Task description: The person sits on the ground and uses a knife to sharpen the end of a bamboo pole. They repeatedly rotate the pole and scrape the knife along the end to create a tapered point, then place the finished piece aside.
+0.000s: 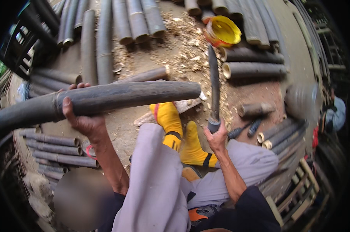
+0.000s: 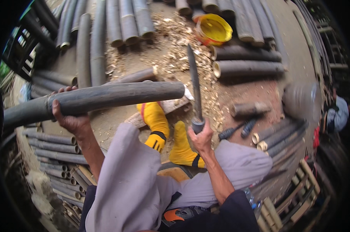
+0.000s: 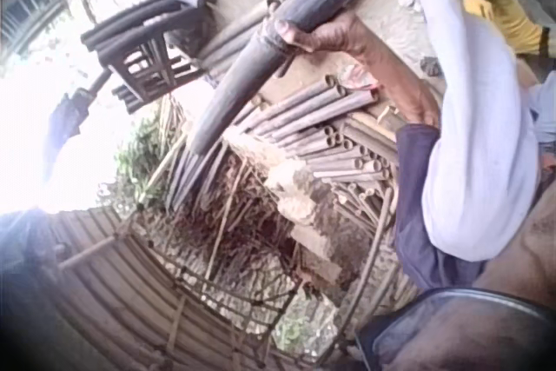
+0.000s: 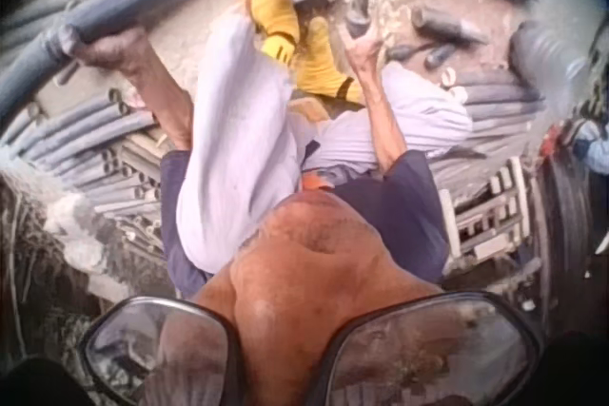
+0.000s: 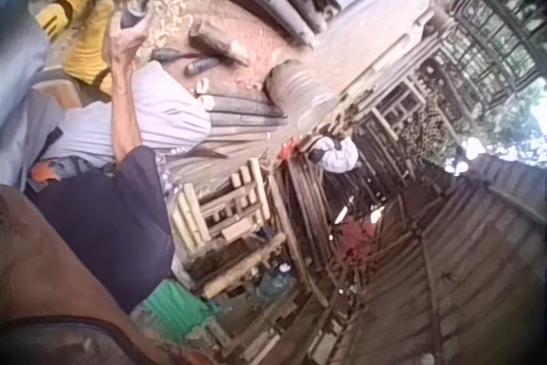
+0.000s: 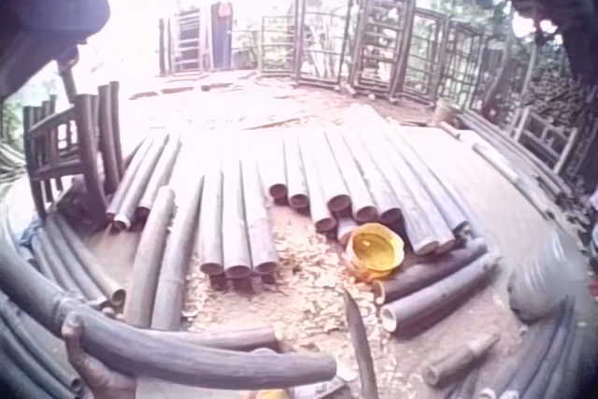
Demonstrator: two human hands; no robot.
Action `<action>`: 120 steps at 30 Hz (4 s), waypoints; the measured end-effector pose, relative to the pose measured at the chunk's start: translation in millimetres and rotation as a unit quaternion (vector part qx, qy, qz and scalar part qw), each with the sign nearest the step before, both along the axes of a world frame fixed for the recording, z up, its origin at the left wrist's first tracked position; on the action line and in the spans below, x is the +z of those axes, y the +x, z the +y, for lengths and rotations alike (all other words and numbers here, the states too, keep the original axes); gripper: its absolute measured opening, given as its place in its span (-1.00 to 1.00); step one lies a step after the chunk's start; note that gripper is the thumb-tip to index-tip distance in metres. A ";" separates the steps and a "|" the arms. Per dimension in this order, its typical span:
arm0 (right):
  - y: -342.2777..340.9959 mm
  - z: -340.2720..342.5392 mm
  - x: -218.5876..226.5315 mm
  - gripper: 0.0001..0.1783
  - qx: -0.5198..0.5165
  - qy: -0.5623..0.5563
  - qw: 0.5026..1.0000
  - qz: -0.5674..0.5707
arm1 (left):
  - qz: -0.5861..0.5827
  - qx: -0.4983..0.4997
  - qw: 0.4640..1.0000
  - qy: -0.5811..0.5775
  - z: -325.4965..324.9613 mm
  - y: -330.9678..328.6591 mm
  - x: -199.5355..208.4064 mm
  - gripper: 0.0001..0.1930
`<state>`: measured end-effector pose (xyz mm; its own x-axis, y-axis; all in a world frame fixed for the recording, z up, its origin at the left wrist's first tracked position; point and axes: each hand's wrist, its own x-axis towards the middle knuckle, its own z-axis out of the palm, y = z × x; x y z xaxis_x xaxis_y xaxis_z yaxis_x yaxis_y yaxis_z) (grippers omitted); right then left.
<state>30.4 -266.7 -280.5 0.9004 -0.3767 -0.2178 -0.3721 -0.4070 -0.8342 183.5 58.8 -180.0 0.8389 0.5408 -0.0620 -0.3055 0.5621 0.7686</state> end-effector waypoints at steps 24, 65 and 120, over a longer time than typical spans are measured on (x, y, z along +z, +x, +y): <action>36.0 -9.1 -26.7 -0.63 0.073 -0.005 0.997 -0.020 | -0.105 -0.132 0.967 0.190 -72.8 10.0 36.9 -0.39; 50.6 -17.5 -10.5 -0.69 0.059 0.034 0.993 -0.095 | -0.180 -0.254 0.934 0.175 -40.5 11.6 30.7 -0.22; 51.4 -10.1 -25.7 -0.71 0.090 0.012 0.996 0.004 | -0.149 -0.173 0.956 0.185 -40.0 10.0 46.8 -0.26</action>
<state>81.8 -276.8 -306.2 0.9509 -0.2046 -0.2323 -0.3019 -0.4473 -0.8419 193.5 18.8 -133.2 0.9222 0.1673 0.3486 -0.3865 0.3757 0.8423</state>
